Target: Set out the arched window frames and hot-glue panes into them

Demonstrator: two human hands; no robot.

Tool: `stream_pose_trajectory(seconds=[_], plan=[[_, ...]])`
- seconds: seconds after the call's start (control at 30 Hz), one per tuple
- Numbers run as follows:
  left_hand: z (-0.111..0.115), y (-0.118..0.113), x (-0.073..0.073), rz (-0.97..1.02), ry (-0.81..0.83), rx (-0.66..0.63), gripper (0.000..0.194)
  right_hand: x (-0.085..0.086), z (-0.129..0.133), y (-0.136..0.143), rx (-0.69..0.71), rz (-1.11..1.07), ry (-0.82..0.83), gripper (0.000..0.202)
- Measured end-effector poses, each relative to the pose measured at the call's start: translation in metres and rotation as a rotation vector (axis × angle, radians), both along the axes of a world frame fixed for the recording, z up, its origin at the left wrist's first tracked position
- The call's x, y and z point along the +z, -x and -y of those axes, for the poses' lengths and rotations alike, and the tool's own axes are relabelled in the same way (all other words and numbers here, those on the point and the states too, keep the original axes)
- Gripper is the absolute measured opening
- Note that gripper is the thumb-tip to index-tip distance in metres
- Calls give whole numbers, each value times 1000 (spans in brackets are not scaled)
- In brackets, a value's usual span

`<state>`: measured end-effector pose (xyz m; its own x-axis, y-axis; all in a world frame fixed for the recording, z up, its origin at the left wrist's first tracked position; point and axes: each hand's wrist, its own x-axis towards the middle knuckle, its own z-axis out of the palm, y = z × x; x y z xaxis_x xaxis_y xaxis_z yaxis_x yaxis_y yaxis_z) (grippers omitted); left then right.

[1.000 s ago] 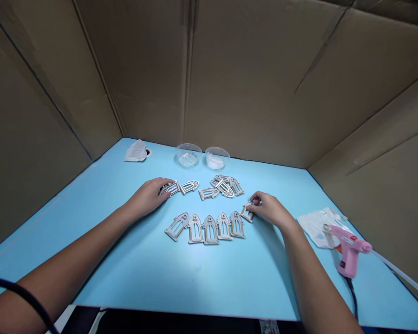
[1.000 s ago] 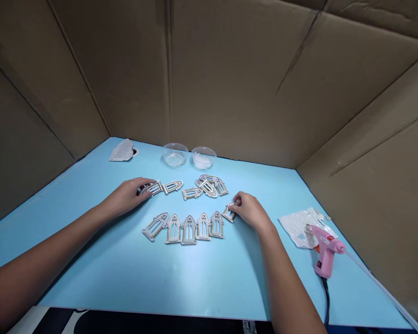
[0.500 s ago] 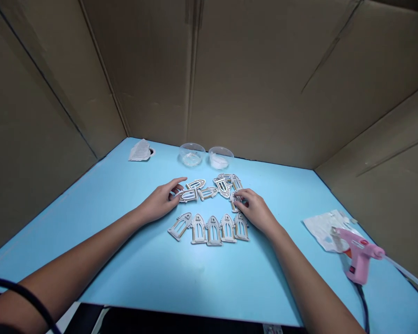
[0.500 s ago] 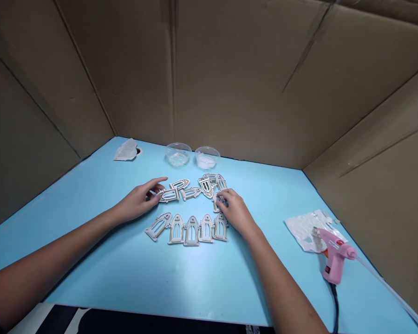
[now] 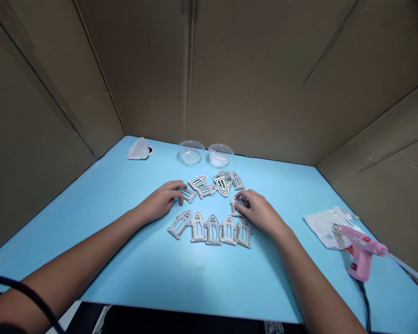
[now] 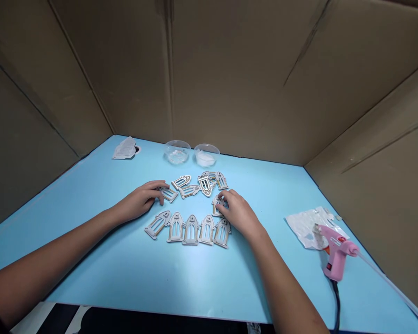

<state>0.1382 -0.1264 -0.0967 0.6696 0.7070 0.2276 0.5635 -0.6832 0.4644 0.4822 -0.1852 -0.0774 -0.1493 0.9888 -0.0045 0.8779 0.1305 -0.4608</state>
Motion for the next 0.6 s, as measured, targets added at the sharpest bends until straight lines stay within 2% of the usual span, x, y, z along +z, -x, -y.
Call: stream_pose_trajectory(seconds=[0.13,0.27,0.33,0.43,0.6], plan=[[5,-4,6,-5,-30,58,36,4,3,1,-45,62,-5,18],[20,-13,12,-87,-24,82,47,3,5,12,47,73,-129,23],[26,-17,13,-131,15,71,46,-2,4,22,105,87,-191,31],[30,-21,13,-107,91,79,38,-14,1,35,88,159,-171,42],[28,-24,12,-51,108,34,31,-32,-12,39,17,63,-208,36]])
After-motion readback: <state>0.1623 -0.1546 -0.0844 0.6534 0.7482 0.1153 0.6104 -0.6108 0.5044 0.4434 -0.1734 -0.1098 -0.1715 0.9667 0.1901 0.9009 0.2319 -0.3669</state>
